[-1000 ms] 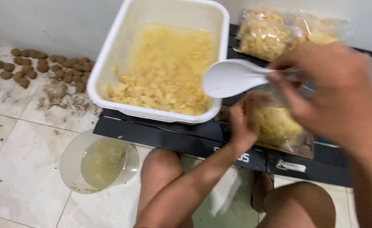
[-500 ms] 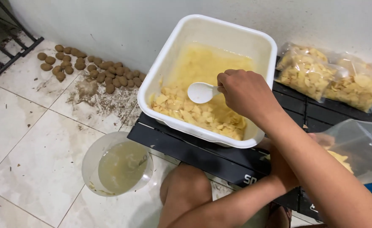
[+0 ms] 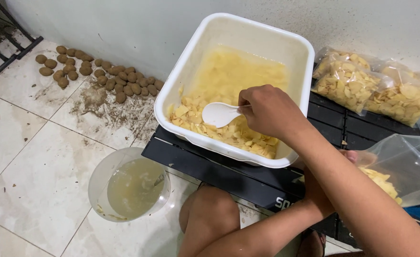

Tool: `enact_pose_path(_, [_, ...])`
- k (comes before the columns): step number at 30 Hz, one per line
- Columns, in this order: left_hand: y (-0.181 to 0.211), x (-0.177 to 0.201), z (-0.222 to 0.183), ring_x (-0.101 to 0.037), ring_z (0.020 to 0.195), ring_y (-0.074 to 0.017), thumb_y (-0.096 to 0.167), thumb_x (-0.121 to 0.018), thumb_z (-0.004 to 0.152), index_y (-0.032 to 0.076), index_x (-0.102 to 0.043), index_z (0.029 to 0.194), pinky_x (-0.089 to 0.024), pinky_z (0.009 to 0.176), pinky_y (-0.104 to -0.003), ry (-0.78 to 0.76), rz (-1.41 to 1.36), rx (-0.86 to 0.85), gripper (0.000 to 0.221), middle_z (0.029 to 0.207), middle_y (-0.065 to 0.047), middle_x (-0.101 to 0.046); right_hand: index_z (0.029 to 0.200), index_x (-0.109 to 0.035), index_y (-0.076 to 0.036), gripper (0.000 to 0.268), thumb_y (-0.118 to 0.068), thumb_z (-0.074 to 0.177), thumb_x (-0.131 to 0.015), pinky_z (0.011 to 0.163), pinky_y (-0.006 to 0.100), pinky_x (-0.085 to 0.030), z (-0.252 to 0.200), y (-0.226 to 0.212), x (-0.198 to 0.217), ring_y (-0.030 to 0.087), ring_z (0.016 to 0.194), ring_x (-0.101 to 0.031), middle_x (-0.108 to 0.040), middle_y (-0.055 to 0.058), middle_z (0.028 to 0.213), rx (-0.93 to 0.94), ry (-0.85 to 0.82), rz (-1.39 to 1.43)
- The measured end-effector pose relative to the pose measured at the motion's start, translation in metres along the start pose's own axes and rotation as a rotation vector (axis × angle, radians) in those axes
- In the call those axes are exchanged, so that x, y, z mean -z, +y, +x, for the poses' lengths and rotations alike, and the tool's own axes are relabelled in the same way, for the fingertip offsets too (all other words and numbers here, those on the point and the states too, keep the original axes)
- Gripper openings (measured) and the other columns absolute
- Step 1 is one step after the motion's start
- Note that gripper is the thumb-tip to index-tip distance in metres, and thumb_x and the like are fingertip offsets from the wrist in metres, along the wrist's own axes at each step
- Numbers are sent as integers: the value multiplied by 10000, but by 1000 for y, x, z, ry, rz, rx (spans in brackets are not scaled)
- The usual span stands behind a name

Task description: The person scoops sliced food items from a water-filled bin using a slotted spoon and places them into a clear plastic bag. They then press the bag to remove air and flatten the contents before setting it aside.

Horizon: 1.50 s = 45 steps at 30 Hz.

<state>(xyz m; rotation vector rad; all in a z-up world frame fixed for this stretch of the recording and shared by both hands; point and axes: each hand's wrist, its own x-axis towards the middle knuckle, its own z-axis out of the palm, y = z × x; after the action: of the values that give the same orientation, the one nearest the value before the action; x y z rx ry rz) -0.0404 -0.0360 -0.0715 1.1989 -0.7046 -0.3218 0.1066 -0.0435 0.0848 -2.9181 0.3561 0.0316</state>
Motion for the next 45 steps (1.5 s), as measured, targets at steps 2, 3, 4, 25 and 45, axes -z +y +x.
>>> enact_pose_path(2, [3, 3, -1, -444, 703, -371, 343, -404, 1039, -36, -521, 776, -327, 777, -525, -16, -9, -4, 476, 629, -210, -493, 948, -755, -24, 108, -93, 926, -675, 734, 440, -593, 0, 5, -4, 351, 804, -748, -735, 134, 811, -18, -6, 44])
enact_pose_path(3, [5, 4, -1, -448, 709, -383, 332, -407, 1041, -44, -525, 786, -332, 790, -530, -29, -16, -7, 469, 634, -218, -494, 943, -759, -33, 109, -107, 922, -682, 737, 437, -591, 1, 7, -5, 345, 813, -751, -744, 128, 817, -33, -14, 89])
enact_pose_path(4, [6, 5, -1, -448, 709, -383, 332, -407, 1041, -44, -525, 786, -332, 790, -530, -30, -17, -11, 469, 634, -218, -494, 943, -759, -33, 109, -107, 922, -682, 737, 437, -591, 1, 8, -7, 345, 813, -751, -744, 128, 817, -33, -11, 86])
enact_pose_path(25, [25, 17, -1, -503, 794, -545, 181, -451, 1072, -156, -588, 925, -405, 966, -593, -215, -102, -17, 393, 707, -319, -512, 923, -787, -15, 148, -110, 887, -679, 771, 430, -579, -7, 9, 4, 369, 813, -745, -753, 180, 804, -164, 78, 216])
enact_pose_path(45, [40, 9, 18, -765, 970, -225, 249, -390, 1095, 70, -751, 1074, -587, 873, -338, -49, -168, 8, 404, 1033, -87, -787, 963, -709, 72, 119, 14, 1026, -792, 769, 275, -559, -183, 94, 117, 157, 841, -632, -715, 141, 933, -362, 493, 322])
